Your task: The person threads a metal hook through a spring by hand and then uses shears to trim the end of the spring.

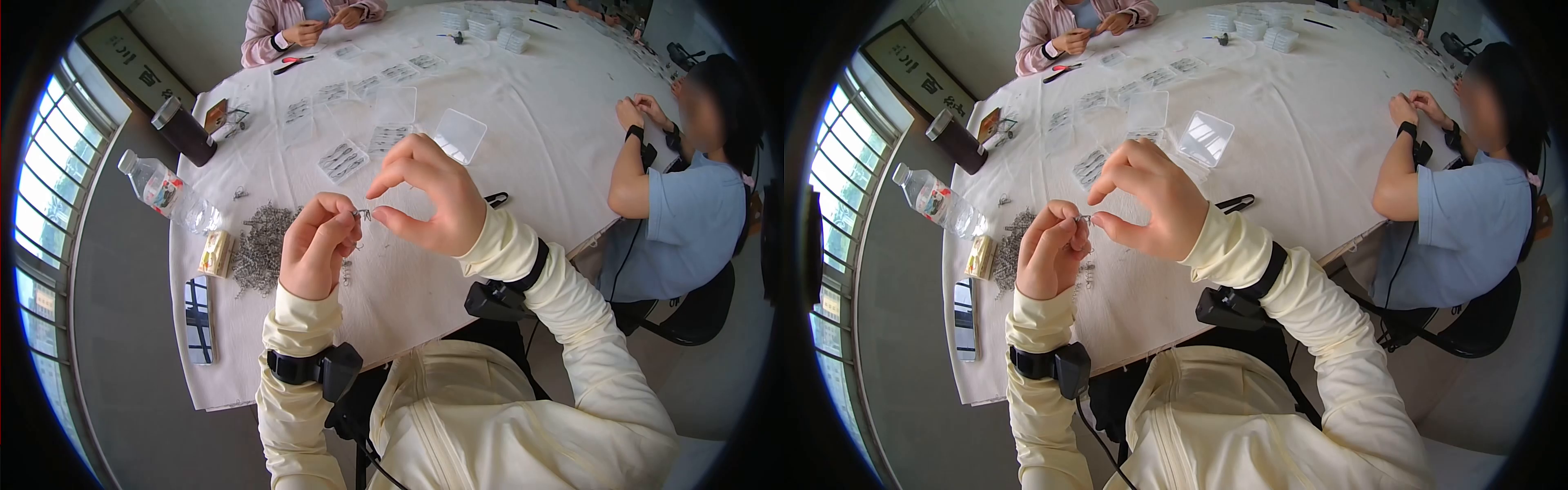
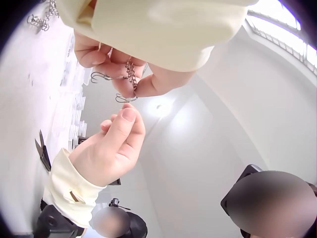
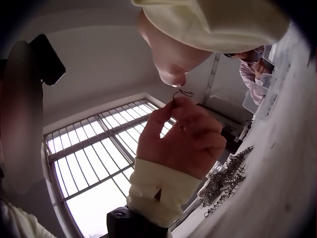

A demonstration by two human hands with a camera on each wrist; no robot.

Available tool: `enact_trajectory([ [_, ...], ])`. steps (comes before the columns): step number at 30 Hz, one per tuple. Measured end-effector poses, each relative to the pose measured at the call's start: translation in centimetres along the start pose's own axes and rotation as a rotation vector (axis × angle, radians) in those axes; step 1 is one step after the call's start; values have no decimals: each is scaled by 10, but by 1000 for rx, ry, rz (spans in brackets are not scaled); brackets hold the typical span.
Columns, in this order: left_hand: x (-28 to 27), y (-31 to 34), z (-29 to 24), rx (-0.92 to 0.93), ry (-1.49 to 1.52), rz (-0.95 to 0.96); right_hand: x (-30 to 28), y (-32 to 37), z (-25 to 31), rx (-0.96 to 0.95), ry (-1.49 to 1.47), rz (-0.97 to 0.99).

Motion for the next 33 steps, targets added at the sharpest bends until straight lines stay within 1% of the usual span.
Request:
enact_trajectory([
  [1,0,0,0,0,0,0,1,0,0,59,-44,1],
  [4,2,1,-1,13,21,6,3,1,-1,71,-93,30],
  [8,2,1,-1,10,20,1,3,3,-6,75,-82,48],
  [10,1,1,-1,9,20,1,1,2,-6,117,-112,63],
  [14,1,0,0,14,19,14,0,1,-3,127,-126,70],
  [17,3,0,0,20,28,21,3,1,-3,99,-122,63],
  [20,3,0,0,23,27,18,3,2,-6,90,-105,100],
  [25,5,1,-1,24,7,-2,2,3,-9,139,-182,79],
  [27,7,1,-3,37,-104,-12,0,2,-8,154,-185,95],
  [30,8,2,-1,57,-176,6,1,3,-9,188,-217,133],
  [33,5,1,1,86,-174,38,2,4,-11,236,-262,184],
])
Point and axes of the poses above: each hand's wrist, its own y-axis away from the middle knuckle, its own x-axis out of the palm, z = x × y, the point moved 2 cm from there along -y, towards the middle knuckle, and after that the axes turned 2 degrees about -z, right-handed, at the moved point
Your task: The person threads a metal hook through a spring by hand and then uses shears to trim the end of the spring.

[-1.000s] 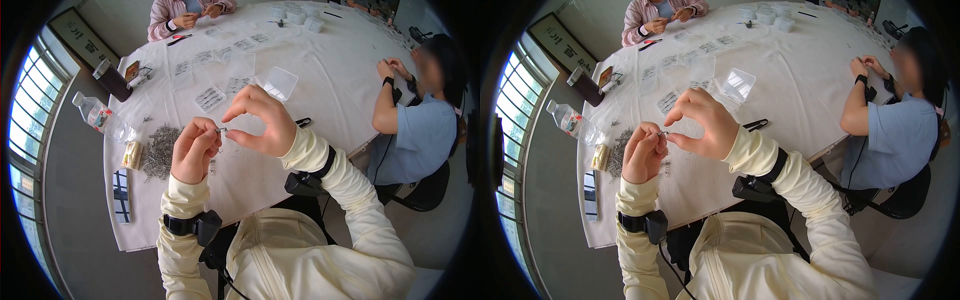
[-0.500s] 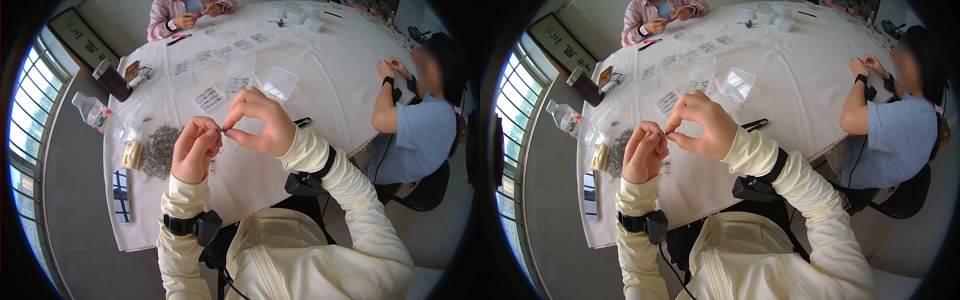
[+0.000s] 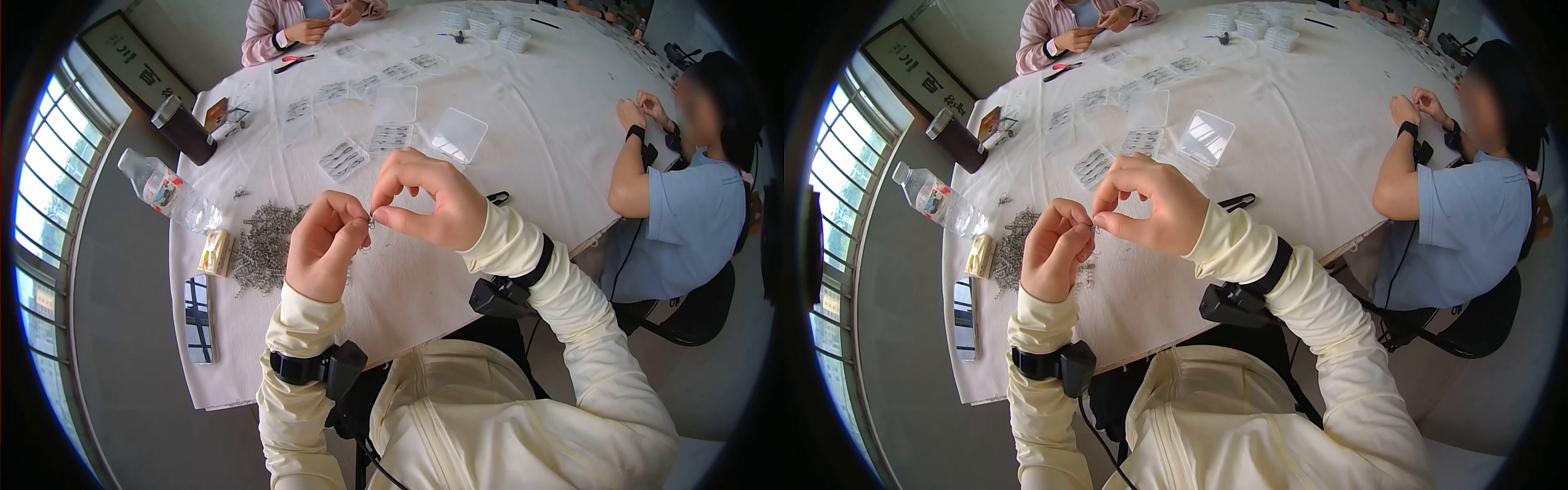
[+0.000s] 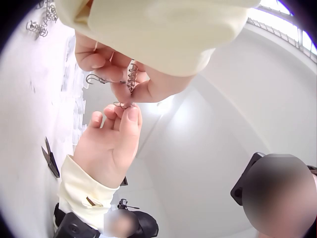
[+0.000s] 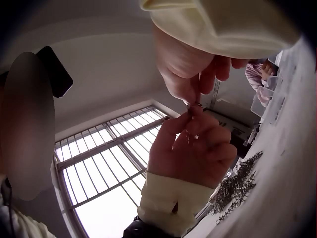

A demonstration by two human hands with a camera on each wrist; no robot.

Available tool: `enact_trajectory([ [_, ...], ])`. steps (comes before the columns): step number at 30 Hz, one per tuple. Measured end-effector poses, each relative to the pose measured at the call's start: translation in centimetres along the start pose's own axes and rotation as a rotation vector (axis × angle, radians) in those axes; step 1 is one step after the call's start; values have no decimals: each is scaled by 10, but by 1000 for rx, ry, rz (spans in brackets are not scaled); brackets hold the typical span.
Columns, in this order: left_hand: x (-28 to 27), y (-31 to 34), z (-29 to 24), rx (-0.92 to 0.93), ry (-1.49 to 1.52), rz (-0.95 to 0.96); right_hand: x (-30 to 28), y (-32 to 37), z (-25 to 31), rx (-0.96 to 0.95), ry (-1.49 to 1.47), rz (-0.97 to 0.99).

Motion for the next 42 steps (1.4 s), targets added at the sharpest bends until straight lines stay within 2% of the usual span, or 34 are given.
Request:
enact_trajectory([
  [8,-1,0,-3,-71,50,-23,-1,-1,-1,162,-79,87],
  [11,-2,-1,1,-75,95,-29,0,0,-5,198,-174,92],
  [13,-3,-2,2,-69,134,-35,1,1,-8,316,-335,99],
  [17,-4,-3,3,-79,231,-40,0,3,-12,416,-471,78],
  [20,-8,-4,5,-72,283,-41,4,6,-18,416,-518,152],
  [22,-8,-4,5,-64,298,-35,8,7,-15,539,-556,231],
  [26,-5,-2,1,-25,191,-32,9,8,-18,644,-673,258],
  [31,0,0,-4,3,35,-42,15,12,-27,774,-873,205],
  [33,-2,0,-2,55,75,9,16,14,-32,787,-917,206],
  [38,1,1,-6,44,-10,0,13,15,-31,815,-983,236],
  [42,2,1,-6,46,-54,15,14,15,-30,826,-1029,176],
])
Point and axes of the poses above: each hand's wrist, its own y-axis away from the middle knuckle, its own x-axis out of the palm, z = x × y, the point moved 2 cm from there along -y, towards the middle knuckle, and after that the axes turned 2 degrees about -z, right-handed, at the moved point
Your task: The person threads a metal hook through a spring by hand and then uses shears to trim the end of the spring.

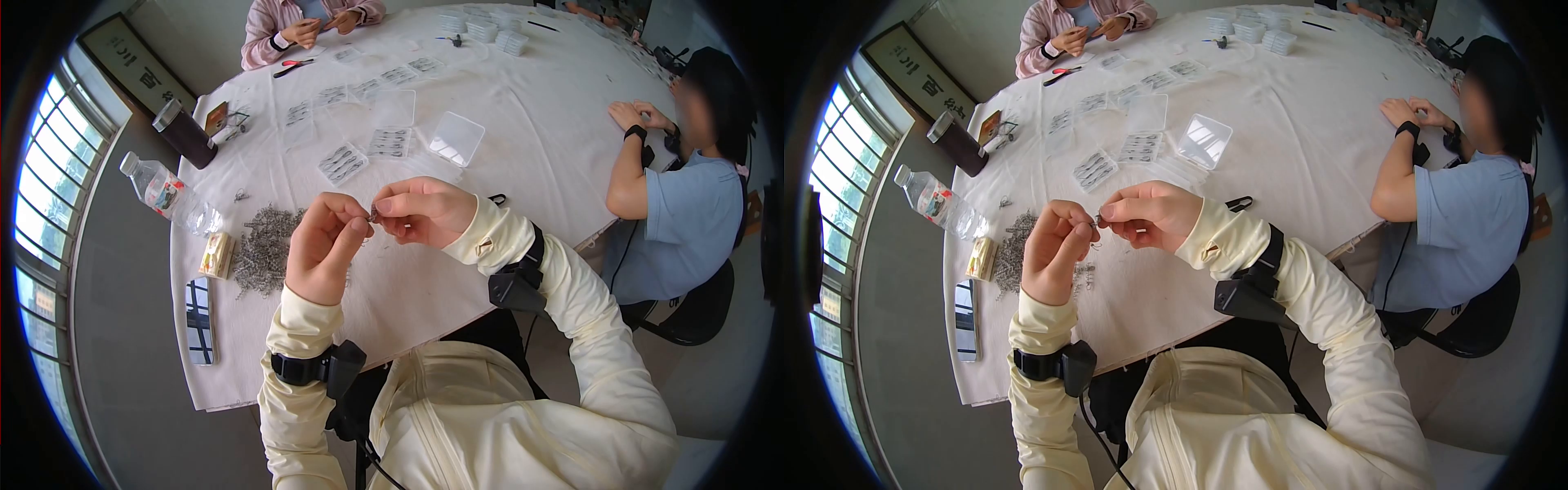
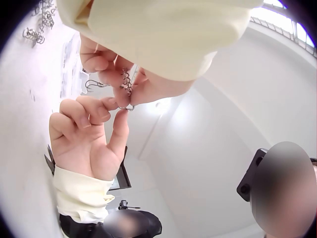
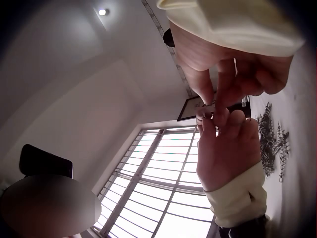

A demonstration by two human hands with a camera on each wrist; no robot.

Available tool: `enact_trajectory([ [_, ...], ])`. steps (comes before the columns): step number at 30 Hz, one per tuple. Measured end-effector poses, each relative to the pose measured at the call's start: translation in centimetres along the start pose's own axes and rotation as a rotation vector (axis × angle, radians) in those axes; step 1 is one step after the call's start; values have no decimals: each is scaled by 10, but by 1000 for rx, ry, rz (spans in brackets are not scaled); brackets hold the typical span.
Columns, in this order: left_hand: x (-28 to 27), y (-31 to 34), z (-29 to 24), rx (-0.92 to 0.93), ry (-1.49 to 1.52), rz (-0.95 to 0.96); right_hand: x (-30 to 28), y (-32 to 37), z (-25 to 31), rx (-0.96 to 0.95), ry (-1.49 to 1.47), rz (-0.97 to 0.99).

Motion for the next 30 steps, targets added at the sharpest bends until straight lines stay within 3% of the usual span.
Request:
enact_trajectory([
  [24,7,3,-4,-118,-171,-129,6,1,6,-215,136,-79],
  [30,4,2,1,-66,-147,-146,6,1,6,-257,170,-118],
])
Point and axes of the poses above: each hand's wrist, its own y-axis away from the middle knuckle, its own x-axis out of the palm, z = x × y, the point moved 2 cm from there along -y, towards the middle knuckle, and after that the axes turned 2 degrees about -z, right-handed, at the moved point
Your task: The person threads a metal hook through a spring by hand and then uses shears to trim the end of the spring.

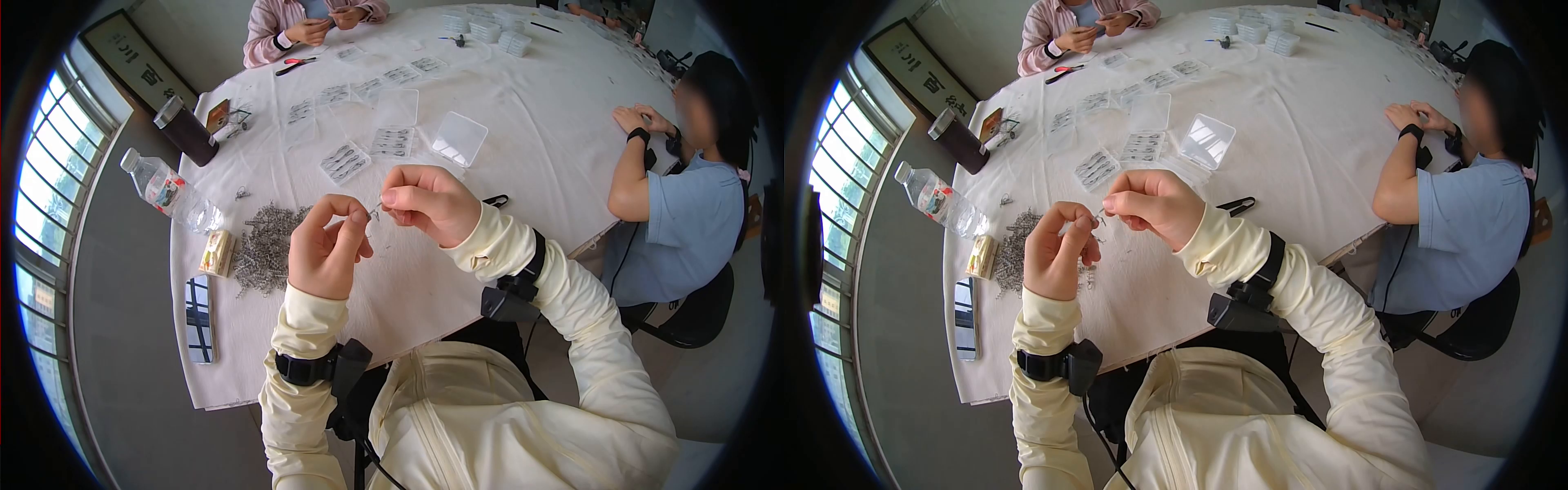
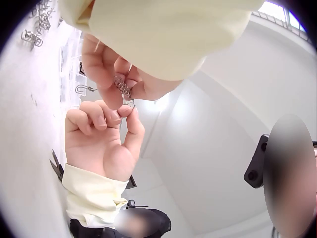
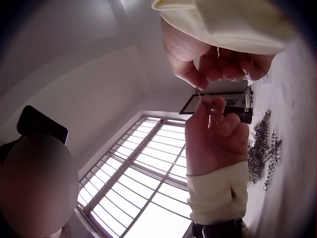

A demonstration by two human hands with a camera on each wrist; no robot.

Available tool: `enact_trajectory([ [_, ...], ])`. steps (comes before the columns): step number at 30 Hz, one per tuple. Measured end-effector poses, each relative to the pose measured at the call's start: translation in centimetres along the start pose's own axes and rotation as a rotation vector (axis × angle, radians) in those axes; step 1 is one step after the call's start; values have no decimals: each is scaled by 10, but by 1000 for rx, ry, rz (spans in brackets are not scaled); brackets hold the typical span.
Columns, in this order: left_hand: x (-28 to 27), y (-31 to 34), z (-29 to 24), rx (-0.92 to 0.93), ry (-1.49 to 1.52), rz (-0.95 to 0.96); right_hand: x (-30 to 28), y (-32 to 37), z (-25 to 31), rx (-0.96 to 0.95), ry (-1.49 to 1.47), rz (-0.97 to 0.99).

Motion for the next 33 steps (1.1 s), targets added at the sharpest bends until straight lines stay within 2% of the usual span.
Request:
enact_trajectory([
  [13,3,-2,-2,85,85,21,2,0,3,-31,17,-43],
  [21,5,-2,1,157,-176,10,1,0,2,-28,75,-31],
  [33,8,-1,0,167,-94,-11,0,-1,-1,-14,84,-76],
])
Point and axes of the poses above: each hand's wrist, its own y-axis away from the middle knuckle, its own x-axis out of the palm, z = x × y, the point moved 2 cm from there along -y, towards the middle knuckle, and after that the axes turned 2 degrees about -z, right-handed, at the moved point
